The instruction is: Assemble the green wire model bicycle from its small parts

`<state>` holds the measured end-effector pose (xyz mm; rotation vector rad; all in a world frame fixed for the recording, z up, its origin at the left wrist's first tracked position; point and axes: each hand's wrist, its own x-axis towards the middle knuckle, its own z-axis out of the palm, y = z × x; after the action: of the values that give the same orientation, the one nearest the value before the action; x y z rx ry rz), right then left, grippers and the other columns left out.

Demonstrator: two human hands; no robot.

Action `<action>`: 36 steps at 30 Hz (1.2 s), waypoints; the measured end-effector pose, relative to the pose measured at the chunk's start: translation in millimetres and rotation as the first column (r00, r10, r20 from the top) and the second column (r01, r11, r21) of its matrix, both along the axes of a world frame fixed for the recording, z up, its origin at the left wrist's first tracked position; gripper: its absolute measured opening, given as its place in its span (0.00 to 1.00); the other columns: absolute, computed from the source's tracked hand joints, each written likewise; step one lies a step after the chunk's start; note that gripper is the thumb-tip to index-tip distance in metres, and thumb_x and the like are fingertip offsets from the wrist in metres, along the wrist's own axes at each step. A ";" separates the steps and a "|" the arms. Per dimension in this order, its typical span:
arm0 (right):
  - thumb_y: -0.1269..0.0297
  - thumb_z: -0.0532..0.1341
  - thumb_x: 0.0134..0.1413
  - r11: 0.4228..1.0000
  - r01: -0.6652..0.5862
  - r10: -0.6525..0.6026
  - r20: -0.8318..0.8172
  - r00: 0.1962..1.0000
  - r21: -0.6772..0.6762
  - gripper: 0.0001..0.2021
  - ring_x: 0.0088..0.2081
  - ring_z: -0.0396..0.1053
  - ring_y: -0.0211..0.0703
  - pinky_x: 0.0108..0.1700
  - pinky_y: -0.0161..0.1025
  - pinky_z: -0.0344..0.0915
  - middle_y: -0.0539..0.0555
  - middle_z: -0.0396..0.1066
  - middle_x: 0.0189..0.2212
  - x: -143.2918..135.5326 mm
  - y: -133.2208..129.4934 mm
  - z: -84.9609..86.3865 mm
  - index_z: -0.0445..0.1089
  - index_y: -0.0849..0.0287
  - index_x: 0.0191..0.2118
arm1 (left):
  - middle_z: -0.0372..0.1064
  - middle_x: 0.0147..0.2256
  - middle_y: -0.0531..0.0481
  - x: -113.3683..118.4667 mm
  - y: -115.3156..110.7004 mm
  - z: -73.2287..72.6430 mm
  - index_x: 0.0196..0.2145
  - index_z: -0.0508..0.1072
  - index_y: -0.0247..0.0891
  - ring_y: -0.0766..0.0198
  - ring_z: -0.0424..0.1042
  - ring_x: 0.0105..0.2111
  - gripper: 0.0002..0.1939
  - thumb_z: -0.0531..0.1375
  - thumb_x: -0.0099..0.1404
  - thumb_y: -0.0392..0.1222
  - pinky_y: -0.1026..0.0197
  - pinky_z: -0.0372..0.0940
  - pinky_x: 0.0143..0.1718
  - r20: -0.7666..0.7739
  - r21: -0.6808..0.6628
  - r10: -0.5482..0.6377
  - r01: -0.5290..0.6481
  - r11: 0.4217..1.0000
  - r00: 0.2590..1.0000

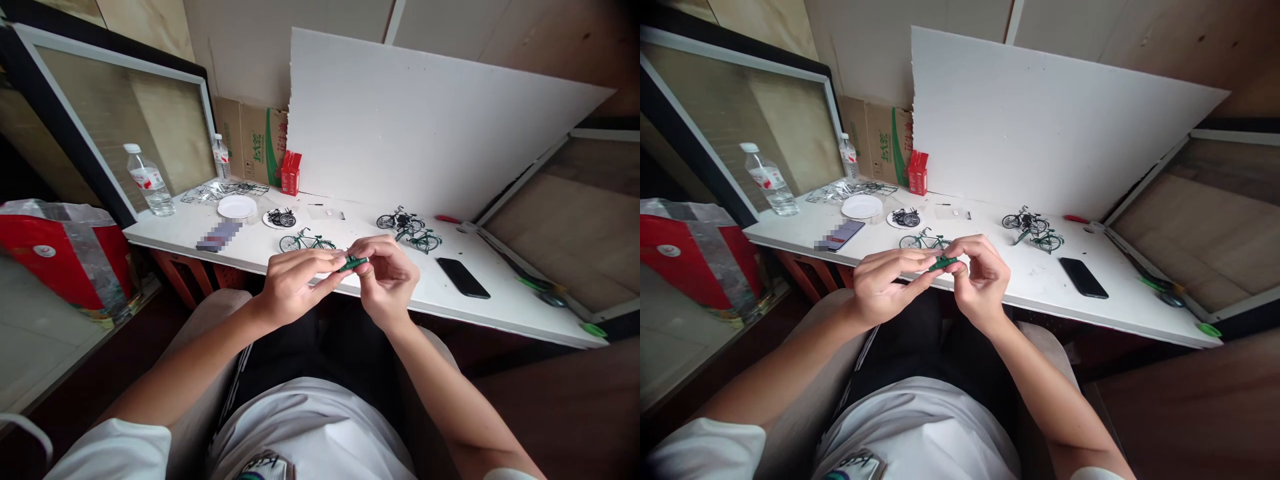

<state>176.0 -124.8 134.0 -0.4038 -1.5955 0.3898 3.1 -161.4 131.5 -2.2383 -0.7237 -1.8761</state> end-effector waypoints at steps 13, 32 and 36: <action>0.48 0.74 0.59 0.928 -0.248 0.247 -0.037 0.968 -0.277 0.16 0.43 0.79 0.44 0.44 0.43 0.80 0.53 0.79 0.42 2.7 29.3 -10.3 0.78 0.50 0.45 | 0.85 0.41 0.47 0.6 4.5 -1.4 0.47 0.83 0.41 0.62 0.82 0.37 0.10 0.71 0.69 0.43 0.59 0.78 0.45 0.161 -0.201 0.085 -0.052 0.978 0.983; 0.35 0.71 0.53 0.837 0.031 0.146 0.277 0.950 -0.546 0.29 0.41 0.77 0.47 0.45 0.44 0.75 0.58 0.80 0.39 26.3 109.6 -56.1 0.78 0.59 0.41 | 0.72 0.64 0.34 -49.1 97.0 -68.3 0.67 0.67 0.38 0.50 0.75 0.63 0.30 0.65 0.69 0.38 0.47 0.68 0.68 -0.038 -0.584 0.149 -0.142 0.799 0.988; 0.30 0.69 0.52 0.775 0.100 0.172 0.360 0.917 -0.624 0.32 0.51 0.78 0.55 0.57 0.53 0.73 0.65 0.81 0.50 25.9 121.3 -75.4 0.78 0.60 0.40 | 0.61 0.70 0.26 -76.7 131.7 -106.0 0.67 0.66 0.28 0.43 0.60 0.73 0.33 0.65 0.69 0.43 0.44 0.55 0.74 -0.189 -0.642 0.350 -0.385 0.663 0.918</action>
<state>201.9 -3.5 58.7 -1.0295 -1.8428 0.9389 -73.7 -29.7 25.5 -2.2005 -1.9437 -1.4836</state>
